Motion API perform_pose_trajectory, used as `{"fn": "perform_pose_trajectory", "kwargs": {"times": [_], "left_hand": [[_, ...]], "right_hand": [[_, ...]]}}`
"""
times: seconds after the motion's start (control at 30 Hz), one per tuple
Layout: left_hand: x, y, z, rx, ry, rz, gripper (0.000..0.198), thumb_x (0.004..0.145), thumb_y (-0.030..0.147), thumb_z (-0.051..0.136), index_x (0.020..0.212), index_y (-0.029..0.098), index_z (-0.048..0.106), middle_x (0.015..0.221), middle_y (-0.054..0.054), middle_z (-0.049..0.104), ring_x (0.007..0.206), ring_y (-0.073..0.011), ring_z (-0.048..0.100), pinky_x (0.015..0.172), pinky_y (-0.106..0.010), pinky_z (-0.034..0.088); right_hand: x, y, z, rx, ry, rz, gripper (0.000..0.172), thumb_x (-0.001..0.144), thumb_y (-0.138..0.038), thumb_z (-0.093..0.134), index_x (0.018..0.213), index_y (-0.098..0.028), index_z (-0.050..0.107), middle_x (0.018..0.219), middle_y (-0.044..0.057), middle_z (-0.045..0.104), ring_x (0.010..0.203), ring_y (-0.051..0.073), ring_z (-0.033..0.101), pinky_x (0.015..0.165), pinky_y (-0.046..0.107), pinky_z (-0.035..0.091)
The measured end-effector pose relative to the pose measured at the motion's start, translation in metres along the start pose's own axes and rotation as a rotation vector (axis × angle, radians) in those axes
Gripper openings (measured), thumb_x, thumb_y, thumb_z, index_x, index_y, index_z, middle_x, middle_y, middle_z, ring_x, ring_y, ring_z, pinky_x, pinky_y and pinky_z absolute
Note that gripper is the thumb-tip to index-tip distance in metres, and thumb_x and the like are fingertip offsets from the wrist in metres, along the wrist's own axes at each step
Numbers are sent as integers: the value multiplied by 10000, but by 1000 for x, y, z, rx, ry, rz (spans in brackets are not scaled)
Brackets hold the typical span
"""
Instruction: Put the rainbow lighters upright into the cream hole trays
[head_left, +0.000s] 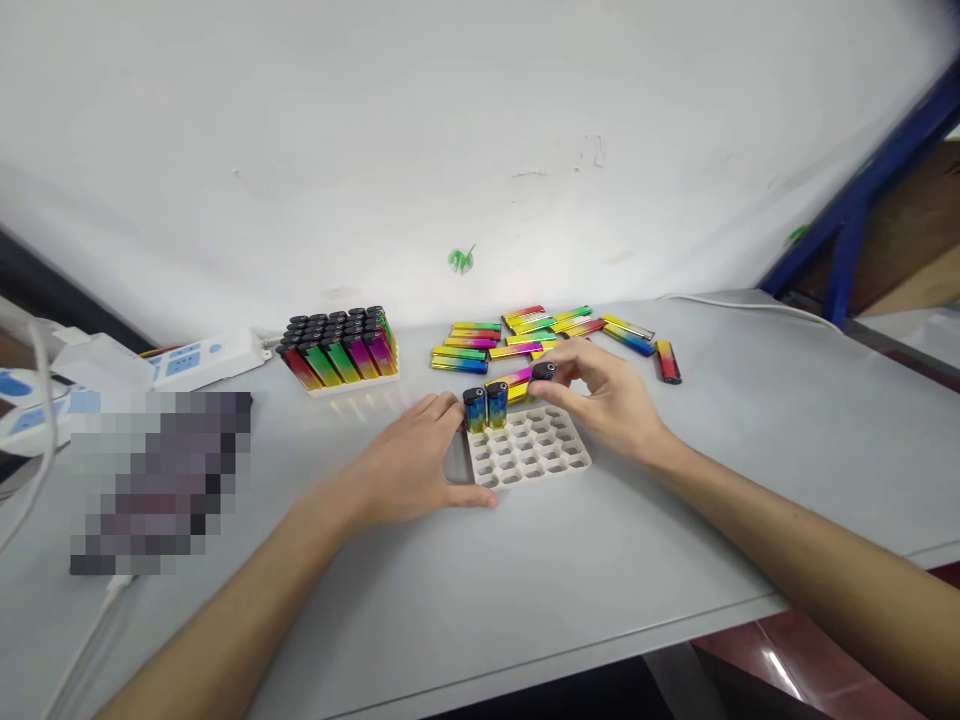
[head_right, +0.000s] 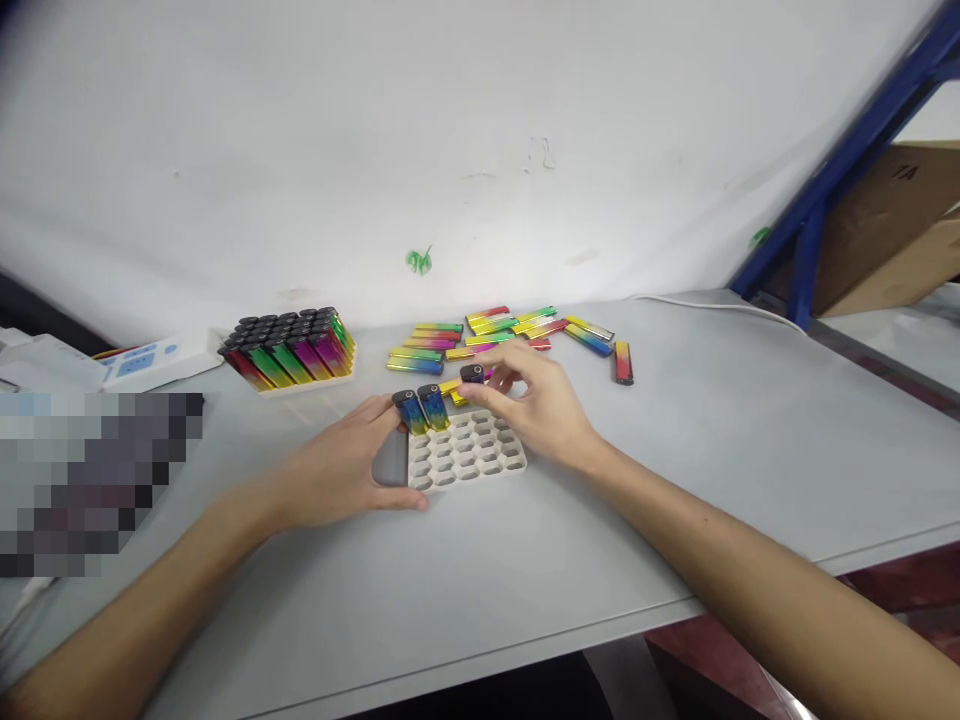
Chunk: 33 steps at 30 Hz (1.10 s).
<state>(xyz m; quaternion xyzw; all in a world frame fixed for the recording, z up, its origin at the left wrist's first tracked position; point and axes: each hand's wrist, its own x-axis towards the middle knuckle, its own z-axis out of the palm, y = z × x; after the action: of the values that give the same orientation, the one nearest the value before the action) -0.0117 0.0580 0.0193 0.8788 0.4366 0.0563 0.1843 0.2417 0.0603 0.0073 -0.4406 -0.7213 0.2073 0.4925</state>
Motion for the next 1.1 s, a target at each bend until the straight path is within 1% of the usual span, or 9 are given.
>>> {"fn": "perform_pose_trajectory", "kwargs": {"times": [0.13, 0.27, 0.5, 0.67, 0.73, 0.83, 0.9, 1.0, 1.1], "left_hand": [[1, -1, 0, 3, 4, 7, 719, 697, 780, 714, 1101, 199, 584, 1207, -107, 604, 1126, -338, 574, 947, -455, 493], [1, -3, 3, 16, 18, 18, 723, 693, 792, 709, 1088, 201, 581, 1205, -107, 604, 1122, -337, 575, 944, -452, 491], [1, -3, 3, 16, 17, 18, 711, 696, 791, 706, 1075, 206, 568, 1212, -107, 602, 1131, -337, 573, 947, -446, 492], [0, -1, 1, 18, 1, 13, 718, 708, 797, 693, 1095, 205, 574, 1213, -105, 600, 1131, -337, 574, 948, -447, 491], [0, 0, 0, 17, 2, 8, 716, 711, 793, 692, 1103, 204, 583, 1212, -104, 604, 1130, -338, 578, 959, -449, 486], [0, 1, -1, 15, -8, -17, 728, 697, 788, 706, 1107, 196, 595, 1197, -106, 610, 1121, -344, 584, 963, -460, 485], [0, 1, -2, 0, -7, -29, 738, 681, 784, 718, 1115, 199, 599, 1213, -108, 607, 1125, -346, 587, 957, -462, 493], [-1, 0, -2, -32, -5, -43, 731, 660, 790, 722, 1097, 215, 613, 1225, -102, 612, 1110, -346, 600, 929, -460, 511], [0, -1, -1, -35, -6, -48, 730, 658, 793, 719, 1101, 223, 619, 1226, -103, 614, 1115, -353, 599, 934, -471, 514]], "right_hand": [[-2, 2, 4, 87, -53, 0, 238, 845, -399, 791, 975, -213, 720, 895, 33, 719, 768, 185, 662, 710, 347, 544], [-3, -3, 4, -14, -109, -13, 208, 866, -361, 777, 983, -202, 710, 908, 30, 732, 728, 164, 659, 676, 322, 543], [0, -4, -3, -203, -144, -166, 120, 915, -293, 735, 992, -207, 709, 886, 21, 723, 716, 155, 637, 658, 296, 520], [-1, -1, 1, -233, -184, -148, 131, 910, -297, 745, 998, -207, 709, 889, 22, 727, 712, 155, 637, 676, 295, 503], [-1, -1, 3, -248, -234, -133, 106, 917, -306, 734, 947, -207, 706, 871, 21, 722, 722, 160, 632, 667, 292, 485], [2, 0, -1, -300, -280, -126, 179, 952, -370, 678, 878, -210, 704, 848, 27, 722, 769, 179, 627, 687, 301, 461], [8, 5, -12, -396, -199, -86, 275, 1003, -414, 579, 876, -212, 716, 861, 41, 732, 806, 197, 619, 717, 321, 444], [21, 24, -40, -681, 39, 93, 348, 1036, -398, 478, 906, -199, 731, 884, 81, 737, 883, 245, 597, 734, 353, 412], [31, 48, -70, -994, 42, 321, 290, 978, -386, 552, 1018, -171, 744, 1013, 151, 735, 1050, 329, 556, 799, 396, 403]]}}
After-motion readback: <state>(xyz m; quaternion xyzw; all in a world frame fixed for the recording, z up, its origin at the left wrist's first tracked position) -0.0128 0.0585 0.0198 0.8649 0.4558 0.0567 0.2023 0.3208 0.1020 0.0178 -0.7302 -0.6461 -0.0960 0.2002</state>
